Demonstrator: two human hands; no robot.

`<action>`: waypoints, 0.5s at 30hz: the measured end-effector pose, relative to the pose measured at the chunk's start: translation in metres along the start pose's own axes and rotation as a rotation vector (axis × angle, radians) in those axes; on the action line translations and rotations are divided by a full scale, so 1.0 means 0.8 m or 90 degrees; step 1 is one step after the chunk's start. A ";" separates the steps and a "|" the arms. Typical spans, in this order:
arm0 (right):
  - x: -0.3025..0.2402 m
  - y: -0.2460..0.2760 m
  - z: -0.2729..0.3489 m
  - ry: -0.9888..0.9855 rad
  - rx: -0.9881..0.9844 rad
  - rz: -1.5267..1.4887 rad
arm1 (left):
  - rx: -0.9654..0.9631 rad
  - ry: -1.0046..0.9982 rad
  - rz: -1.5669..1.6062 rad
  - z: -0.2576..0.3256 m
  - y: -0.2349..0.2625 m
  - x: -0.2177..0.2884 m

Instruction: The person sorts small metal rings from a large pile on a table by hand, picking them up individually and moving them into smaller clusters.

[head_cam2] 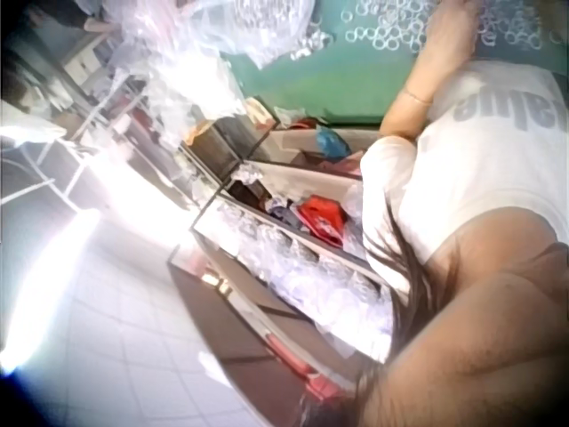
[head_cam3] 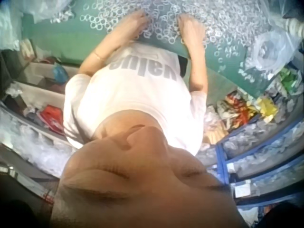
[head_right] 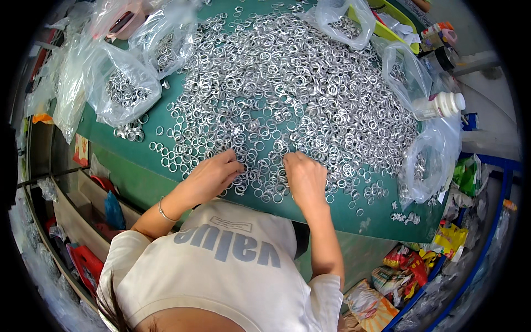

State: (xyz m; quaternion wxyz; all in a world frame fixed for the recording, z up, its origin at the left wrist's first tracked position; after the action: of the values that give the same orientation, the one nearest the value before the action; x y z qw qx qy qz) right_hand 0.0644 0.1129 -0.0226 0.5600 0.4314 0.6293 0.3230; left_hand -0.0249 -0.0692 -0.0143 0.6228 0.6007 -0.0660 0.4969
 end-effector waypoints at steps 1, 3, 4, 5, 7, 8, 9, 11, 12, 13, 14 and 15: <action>0.005 0.003 0.001 -0.033 0.015 -0.048 | -0.003 0.002 0.002 -0.001 0.000 0.000; 0.016 0.012 0.007 -0.118 0.043 -0.157 | 0.000 -0.003 -0.008 -0.003 -0.002 0.001; 0.016 0.015 0.007 -0.101 0.054 -0.150 | 0.002 -0.004 -0.013 -0.004 -0.003 0.002; 0.014 0.016 0.008 -0.085 0.067 -0.146 | -0.003 -0.008 -0.017 -0.005 -0.002 0.002; 0.005 0.012 0.006 -0.025 0.046 -0.081 | 0.013 -0.019 -0.006 -0.007 -0.003 0.000; 0.000 0.009 0.005 -0.024 0.044 -0.041 | 0.021 -0.025 -0.001 -0.010 -0.004 0.000; -0.005 0.005 0.003 -0.022 0.042 -0.001 | 0.027 0.000 0.031 -0.011 0.000 0.003; -0.005 -0.005 0.003 -0.017 0.040 0.024 | 0.041 0.022 0.095 -0.013 0.003 0.001; -0.003 -0.007 0.004 -0.018 0.054 0.011 | 0.049 0.035 0.128 -0.014 0.004 -0.001; 0.000 -0.007 0.006 -0.018 0.068 -0.003 | 0.085 0.016 0.139 -0.017 0.005 -0.001; 0.001 -0.007 0.006 -0.016 0.081 -0.021 | 0.091 0.029 0.155 -0.018 0.006 -0.005; 0.006 -0.004 0.007 -0.066 0.071 -0.038 | 0.098 0.043 0.170 -0.019 0.006 -0.008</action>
State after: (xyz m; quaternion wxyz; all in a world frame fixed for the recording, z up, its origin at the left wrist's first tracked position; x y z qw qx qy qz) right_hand 0.0692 0.1153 -0.0283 0.5761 0.4593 0.6292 0.2477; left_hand -0.0395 -0.0611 -0.0193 0.5049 0.6155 -0.0861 0.5990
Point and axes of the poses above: each hand's wrist, its own z-axis away from the middle knuckle, its own y-axis out of the back of the hand, x = y × z, the point moved 4 cm from there along -z, towards the middle knuckle, and after that the axes turned 12 degrees about y, right-handed, at the moved point
